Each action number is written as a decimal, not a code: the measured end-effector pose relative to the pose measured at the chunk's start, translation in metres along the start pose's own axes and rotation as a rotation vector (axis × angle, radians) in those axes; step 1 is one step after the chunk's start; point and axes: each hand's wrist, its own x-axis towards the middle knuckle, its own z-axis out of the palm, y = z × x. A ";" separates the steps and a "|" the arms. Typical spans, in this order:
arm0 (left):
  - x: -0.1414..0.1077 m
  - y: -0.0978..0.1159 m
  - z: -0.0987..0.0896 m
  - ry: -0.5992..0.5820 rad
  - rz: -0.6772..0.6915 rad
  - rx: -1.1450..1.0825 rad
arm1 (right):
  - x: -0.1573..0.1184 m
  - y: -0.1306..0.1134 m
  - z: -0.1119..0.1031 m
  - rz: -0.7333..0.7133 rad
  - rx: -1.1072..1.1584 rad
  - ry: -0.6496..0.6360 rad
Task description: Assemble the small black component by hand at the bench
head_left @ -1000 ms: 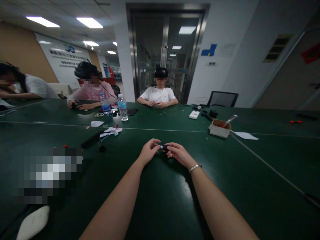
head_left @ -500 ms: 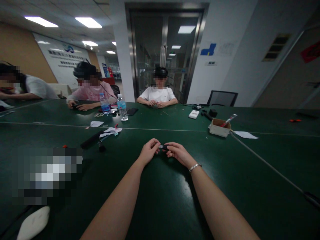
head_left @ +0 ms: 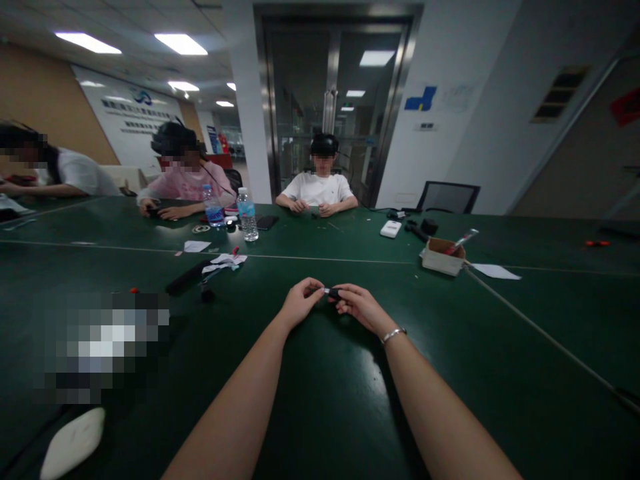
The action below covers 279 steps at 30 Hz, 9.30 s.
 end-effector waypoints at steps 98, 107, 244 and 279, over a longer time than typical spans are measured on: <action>0.003 -0.008 0.000 0.037 -0.128 0.206 | 0.003 0.008 -0.003 -0.055 -0.059 0.004; -0.001 0.002 0.002 0.044 -0.137 0.317 | 0.000 0.007 -0.001 -0.066 -0.066 -0.022; 0.001 -0.001 0.000 -0.008 -0.161 0.078 | 0.003 0.008 -0.003 -0.112 -0.008 0.024; -0.003 0.004 -0.004 -0.072 -0.103 -0.080 | 0.001 0.004 -0.002 -0.074 0.013 0.042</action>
